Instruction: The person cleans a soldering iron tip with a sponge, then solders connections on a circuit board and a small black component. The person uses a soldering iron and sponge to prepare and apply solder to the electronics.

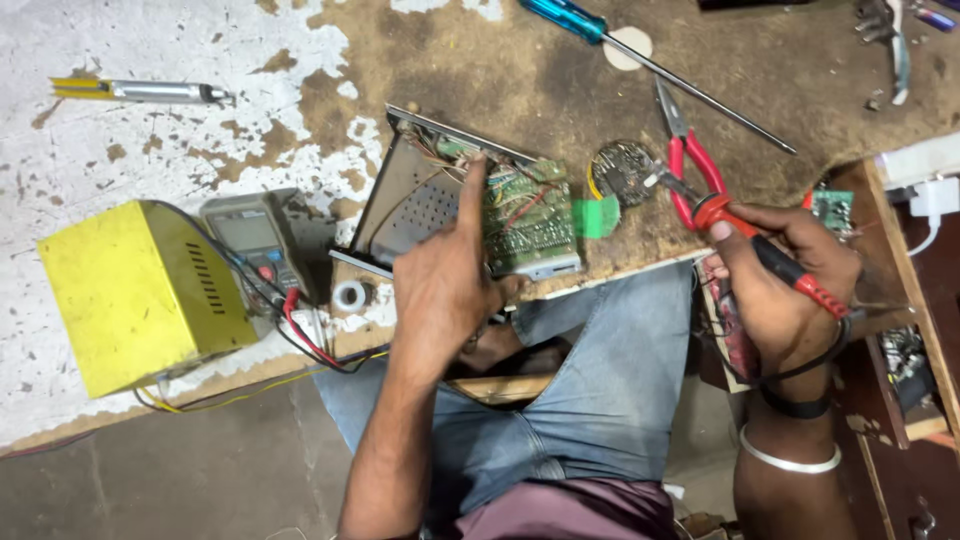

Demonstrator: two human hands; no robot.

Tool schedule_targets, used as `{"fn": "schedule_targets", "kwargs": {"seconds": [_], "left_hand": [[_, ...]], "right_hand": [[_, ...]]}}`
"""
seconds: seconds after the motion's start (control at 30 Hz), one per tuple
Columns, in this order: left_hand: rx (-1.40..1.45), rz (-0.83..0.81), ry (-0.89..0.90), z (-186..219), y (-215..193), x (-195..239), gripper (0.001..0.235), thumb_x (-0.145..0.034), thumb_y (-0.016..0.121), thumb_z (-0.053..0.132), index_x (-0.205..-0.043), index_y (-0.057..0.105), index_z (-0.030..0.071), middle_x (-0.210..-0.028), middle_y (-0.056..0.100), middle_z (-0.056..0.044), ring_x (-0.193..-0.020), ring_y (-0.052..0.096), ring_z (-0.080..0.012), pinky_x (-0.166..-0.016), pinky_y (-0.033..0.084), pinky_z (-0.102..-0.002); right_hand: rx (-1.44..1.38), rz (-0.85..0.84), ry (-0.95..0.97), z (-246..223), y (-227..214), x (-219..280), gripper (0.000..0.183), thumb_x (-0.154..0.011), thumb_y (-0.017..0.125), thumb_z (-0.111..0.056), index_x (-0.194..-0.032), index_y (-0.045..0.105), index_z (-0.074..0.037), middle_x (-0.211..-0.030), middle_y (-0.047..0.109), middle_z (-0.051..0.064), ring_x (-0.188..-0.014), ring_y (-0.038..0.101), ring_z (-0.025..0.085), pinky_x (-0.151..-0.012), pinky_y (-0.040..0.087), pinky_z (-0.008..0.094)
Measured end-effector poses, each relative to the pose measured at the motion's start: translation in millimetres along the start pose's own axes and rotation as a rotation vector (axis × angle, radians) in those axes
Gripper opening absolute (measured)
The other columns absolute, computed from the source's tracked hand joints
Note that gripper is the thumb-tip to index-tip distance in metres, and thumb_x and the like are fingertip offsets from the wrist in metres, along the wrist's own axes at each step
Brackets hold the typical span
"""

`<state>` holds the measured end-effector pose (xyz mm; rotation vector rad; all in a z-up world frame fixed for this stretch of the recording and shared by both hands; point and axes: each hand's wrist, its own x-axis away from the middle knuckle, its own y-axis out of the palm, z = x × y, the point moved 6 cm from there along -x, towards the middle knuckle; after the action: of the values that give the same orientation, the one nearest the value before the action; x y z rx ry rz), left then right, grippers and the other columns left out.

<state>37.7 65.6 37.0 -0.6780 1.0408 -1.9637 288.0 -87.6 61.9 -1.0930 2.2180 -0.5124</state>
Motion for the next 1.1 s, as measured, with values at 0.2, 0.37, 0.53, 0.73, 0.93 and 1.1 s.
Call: {"fn": "schedule_targets", "kwargs": {"seconds": [0.2, 0.37, 0.53, 0.73, 0.93, 1.1], "left_hand": [[0.029, -0.013, -0.013, 0.3, 0.2, 2.1, 0.132, -0.058, 0.096, 0.034, -0.159, 0.014, 0.012, -0.087, 0.074, -0.018, -0.079, 0.071, -0.0397, -0.065, 0.052, -0.05], [-0.007, -0.004, 0.007, 0.8, 1.4, 3.8, 0.132, -0.059, 0.096, 0.033, -0.16, 0.014, 0.01, -0.082, 0.073, -0.018, -0.075, 0.07, -0.04, -0.062, 0.051, -0.05], [-0.046, 0.019, -0.013, -1.5, 2.8, 5.4, 0.131, -0.062, 0.097, 0.035, -0.161, 0.014, 0.014, -0.074, 0.072, -0.017, -0.07, 0.07, -0.0406, -0.059, 0.05, -0.05], [-0.11, -0.026, -0.084, 2.4, 6.4, 5.4, 0.137, -0.059, 0.098, 0.04, -0.163, 0.012, 0.016, -0.077, 0.074, -0.013, -0.069, 0.071, -0.0385, -0.058, 0.05, -0.048], [-0.099, 0.029, -0.016, 3.4, 6.7, 6.3, 0.136, -0.058, 0.098, 0.037, -0.163, 0.014, 0.016, -0.082, 0.076, -0.007, -0.071, 0.073, -0.034, -0.059, 0.051, -0.045], [-0.11, 0.075, -0.036, 0.2, 8.6, 7.5, 0.134, -0.06, 0.099, 0.046, -0.162, 0.018, 0.015, -0.077, 0.074, -0.008, -0.069, 0.071, -0.0336, -0.06, 0.05, -0.045]], "right_hand": [[-0.187, 0.086, 0.128, 11.4, -3.7, -3.1, 0.016, -0.102, 0.072, -0.004, -0.113, 0.065, 0.005, -0.101, 0.072, 0.015, -0.082, 0.072, 0.014, -0.072, 0.06, 0.027], [-0.83, 0.264, 0.324, 76.0, -20.5, 46.3, 0.013, -0.112, 0.065, -0.008, -0.112, 0.062, 0.004, -0.103, 0.072, 0.02, -0.083, 0.071, 0.018, -0.068, 0.057, 0.026], [-1.448, 0.372, 0.633, 139.4, 1.2, 109.6, 0.011, -0.11, 0.064, -0.017, -0.108, 0.064, -0.006, -0.099, 0.071, 0.013, -0.08, 0.069, 0.02, -0.067, 0.055, 0.029], [-1.565, 0.413, 0.613, 151.8, 14.6, 150.2, 0.014, -0.107, 0.065, -0.025, -0.108, 0.064, -0.011, -0.087, 0.068, 0.011, -0.07, 0.064, 0.021, -0.064, 0.052, 0.031], [-1.619, 0.399, 0.561, 151.3, 6.5, 144.1, 0.015, -0.109, 0.063, -0.026, -0.106, 0.063, -0.011, -0.088, 0.069, 0.012, -0.07, 0.065, 0.021, -0.06, 0.052, 0.029], [-1.636, 0.317, 0.554, 154.5, 12.7, 135.6, 0.025, -0.113, 0.061, -0.029, -0.109, 0.063, -0.004, -0.087, 0.069, 0.011, -0.068, 0.064, 0.016, -0.059, 0.05, 0.023]]}}
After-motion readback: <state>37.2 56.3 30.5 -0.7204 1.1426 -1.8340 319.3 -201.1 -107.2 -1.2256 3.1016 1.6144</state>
